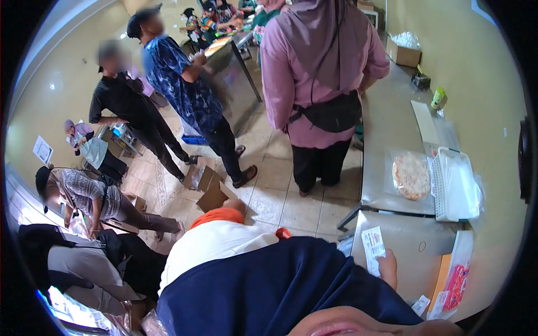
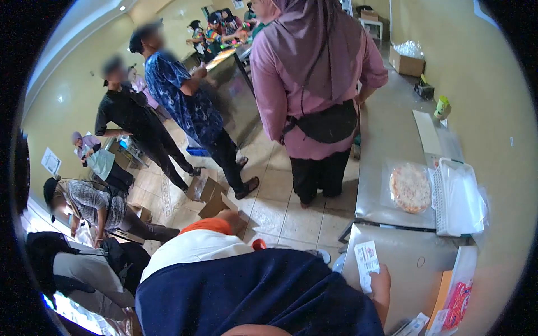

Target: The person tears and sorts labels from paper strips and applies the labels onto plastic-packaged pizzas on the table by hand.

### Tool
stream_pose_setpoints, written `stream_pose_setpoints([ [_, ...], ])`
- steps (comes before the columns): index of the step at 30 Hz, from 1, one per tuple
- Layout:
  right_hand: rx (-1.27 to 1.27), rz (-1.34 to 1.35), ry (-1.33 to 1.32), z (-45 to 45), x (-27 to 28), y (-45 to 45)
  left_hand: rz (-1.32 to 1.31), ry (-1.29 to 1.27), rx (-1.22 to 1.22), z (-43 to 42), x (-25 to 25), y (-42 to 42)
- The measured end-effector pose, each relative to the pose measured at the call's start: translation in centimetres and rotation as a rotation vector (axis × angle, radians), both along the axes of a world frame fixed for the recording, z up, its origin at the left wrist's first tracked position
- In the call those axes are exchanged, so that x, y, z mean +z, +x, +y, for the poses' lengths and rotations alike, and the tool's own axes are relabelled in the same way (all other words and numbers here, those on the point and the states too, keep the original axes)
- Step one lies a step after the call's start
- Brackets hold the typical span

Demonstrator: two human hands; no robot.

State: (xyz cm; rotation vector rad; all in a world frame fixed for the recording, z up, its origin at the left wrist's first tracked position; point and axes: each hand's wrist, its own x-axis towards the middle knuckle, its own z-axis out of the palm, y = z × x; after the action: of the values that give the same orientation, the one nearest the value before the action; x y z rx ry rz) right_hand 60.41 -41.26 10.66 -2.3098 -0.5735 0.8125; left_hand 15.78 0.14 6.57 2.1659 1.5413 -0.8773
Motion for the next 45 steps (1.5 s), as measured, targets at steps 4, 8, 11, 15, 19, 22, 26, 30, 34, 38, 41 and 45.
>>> stream_pose_setpoints([
  [4, -0.027, -0.179, -0.077, 0.4, -1.9, -0.5, -0.070, -0.028, 0.205, -2.5, 1.0, -3.7],
  [8, -0.128, -0.355, -0.068, 1.0, -1.0, -2.5, -0.268, 0.058, 0.408, -1.1, 3.9, -5.7],
  [11, -0.173, -0.504, 0.025, 0.6, -2.7, -3.1, -0.534, 0.278, 0.625, 4.4, 8.8, -8.6],
  [15, -0.206, -0.548, -0.016, 0.7, -3.5, -3.7, -1.029, 0.495, 0.896, 8.0, 25.2, -10.1],
  [19, -0.233, -0.687, -0.081, 0.8, -4.1, -4.3, -0.841, 0.541, 0.711, 11.9, 35.3, -9.7],
  [22, -0.256, -0.990, -0.170, 0.0, -9.4, -3.9, -0.771, 0.038, 0.482, 14.9, 38.7, -7.6],
  [26, -0.292, -1.275, -0.242, 0.1, -11.0, -3.3, -0.107, 0.298, 0.478, 22.2, 41.4, -15.9],
  [30, -0.312, -1.259, -0.120, 2.9, -10.3, -4.4, 0.307, 0.395, 0.621, 25.6, 43.0, -27.2],
  [34, -0.326, -1.232, -0.069, 3.0, -10.3, -5.9, 0.236, 0.459, 0.599, 25.2, 44.2, -26.4],
  [38, -0.253, -1.219, -0.068, 0.1, -8.5, -4.9, -0.207, 0.427, 0.362, 21.1, 42.1, -15.6],
  [41, -0.246, -1.172, -0.083, 0.6, -8.3, -4.8, -0.579, 0.043, 0.325, 19.4, 39.6, -11.3],
  [45, -0.246, -1.148, -0.091, 0.6, -8.1, -4.5, -0.509, 0.199, 0.516, 19.8, 39.3, -16.5],
])
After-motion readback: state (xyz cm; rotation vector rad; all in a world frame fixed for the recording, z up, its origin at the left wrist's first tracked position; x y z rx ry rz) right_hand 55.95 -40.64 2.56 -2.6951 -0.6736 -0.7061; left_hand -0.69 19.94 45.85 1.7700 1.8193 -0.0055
